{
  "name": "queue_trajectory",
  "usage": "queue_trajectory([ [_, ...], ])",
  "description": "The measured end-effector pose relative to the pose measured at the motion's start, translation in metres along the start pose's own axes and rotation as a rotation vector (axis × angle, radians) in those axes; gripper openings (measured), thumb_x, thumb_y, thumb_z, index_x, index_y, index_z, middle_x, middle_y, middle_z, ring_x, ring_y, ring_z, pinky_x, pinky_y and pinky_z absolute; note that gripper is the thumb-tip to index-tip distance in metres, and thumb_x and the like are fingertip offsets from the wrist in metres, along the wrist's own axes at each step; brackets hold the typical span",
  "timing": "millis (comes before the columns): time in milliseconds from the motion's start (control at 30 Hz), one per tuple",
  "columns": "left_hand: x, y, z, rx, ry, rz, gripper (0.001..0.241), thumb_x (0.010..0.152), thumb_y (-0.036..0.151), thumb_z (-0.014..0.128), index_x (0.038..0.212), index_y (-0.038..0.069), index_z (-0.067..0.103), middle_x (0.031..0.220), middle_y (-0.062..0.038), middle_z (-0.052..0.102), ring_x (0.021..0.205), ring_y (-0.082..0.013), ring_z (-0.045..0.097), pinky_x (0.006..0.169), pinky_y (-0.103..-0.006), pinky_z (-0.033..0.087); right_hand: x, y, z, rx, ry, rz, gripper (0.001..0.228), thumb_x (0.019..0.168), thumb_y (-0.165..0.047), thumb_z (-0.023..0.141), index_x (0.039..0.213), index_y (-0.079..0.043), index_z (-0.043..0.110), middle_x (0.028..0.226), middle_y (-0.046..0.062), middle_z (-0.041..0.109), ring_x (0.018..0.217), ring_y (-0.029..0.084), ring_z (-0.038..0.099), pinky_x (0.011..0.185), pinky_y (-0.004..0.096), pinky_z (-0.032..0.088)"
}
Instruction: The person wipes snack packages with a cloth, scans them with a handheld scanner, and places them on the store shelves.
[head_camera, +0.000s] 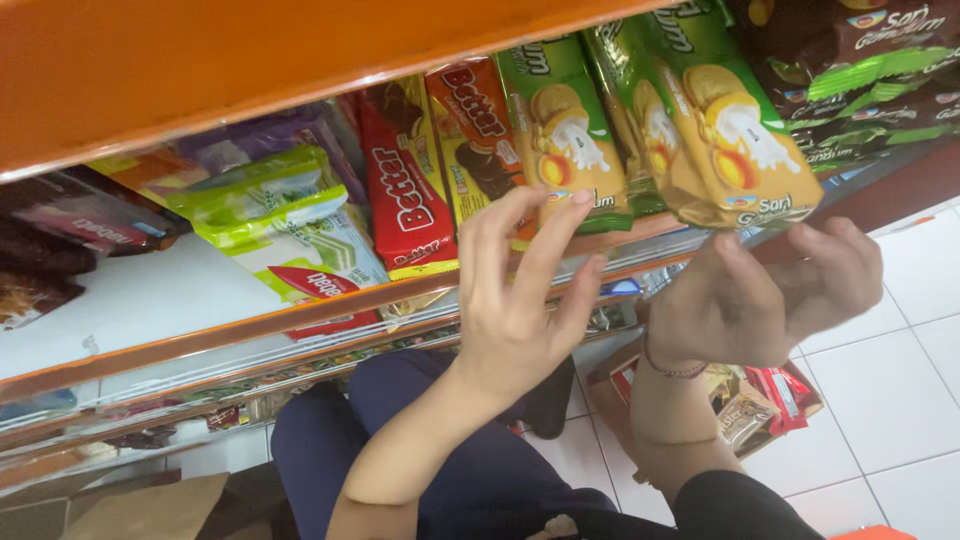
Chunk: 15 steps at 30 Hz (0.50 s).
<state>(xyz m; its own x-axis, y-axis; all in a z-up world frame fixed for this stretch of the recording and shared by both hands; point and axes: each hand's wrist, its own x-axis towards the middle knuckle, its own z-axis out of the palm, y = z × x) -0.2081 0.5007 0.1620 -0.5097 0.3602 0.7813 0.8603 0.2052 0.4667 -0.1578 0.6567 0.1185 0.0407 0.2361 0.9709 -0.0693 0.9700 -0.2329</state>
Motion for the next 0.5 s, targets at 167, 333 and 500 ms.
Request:
queue_trajectory([
  [167, -0.006, -0.020, 0.014, 0.090, 0.039, 0.010, 0.045, 0.098, -0.004, 0.075, 0.138, 0.012, 0.064, 0.140, -0.017, 0.050, 0.120, -0.0338, 0.060, 0.100, -0.0388, 0.055, -0.008, 0.006, 0.011, 0.019, -0.103, 0.009, 0.027, 0.095, 0.018, 0.068, 0.101, -0.009, 0.069, 0.120, 0.008, 0.052, 0.122, 0.033, 0.047, 0.102, 0.048, 0.045],
  [333, -0.009, -0.026, 0.023, -0.027, 0.030, -0.023, 0.041, 0.101, -0.007, 0.074, 0.138, 0.009, 0.064, 0.140, -0.016, 0.050, 0.115, -0.0271, 0.068, 0.096, -0.0333, 0.060, -0.021, 0.016, 0.019, 0.023, -0.115, 0.046, 0.027, 0.092, 0.019, 0.073, 0.098, -0.007, 0.074, 0.121, 0.009, 0.055, 0.126, 0.035, 0.049, 0.106, 0.048, 0.050],
  [500, -0.006, -0.026, 0.026, -0.017, 0.039, -0.025, 0.040, 0.102, -0.008, 0.073, 0.137, 0.009, 0.064, 0.137, -0.015, 0.050, 0.116, -0.0266, 0.069, 0.096, -0.0318, 0.061, -0.031, 0.023, 0.024, 0.003, -0.175, 0.039, 0.025, 0.090, 0.016, 0.081, 0.104, -0.005, 0.077, 0.129, 0.009, 0.057, 0.133, 0.034, 0.050, 0.112, 0.048, 0.047],
])
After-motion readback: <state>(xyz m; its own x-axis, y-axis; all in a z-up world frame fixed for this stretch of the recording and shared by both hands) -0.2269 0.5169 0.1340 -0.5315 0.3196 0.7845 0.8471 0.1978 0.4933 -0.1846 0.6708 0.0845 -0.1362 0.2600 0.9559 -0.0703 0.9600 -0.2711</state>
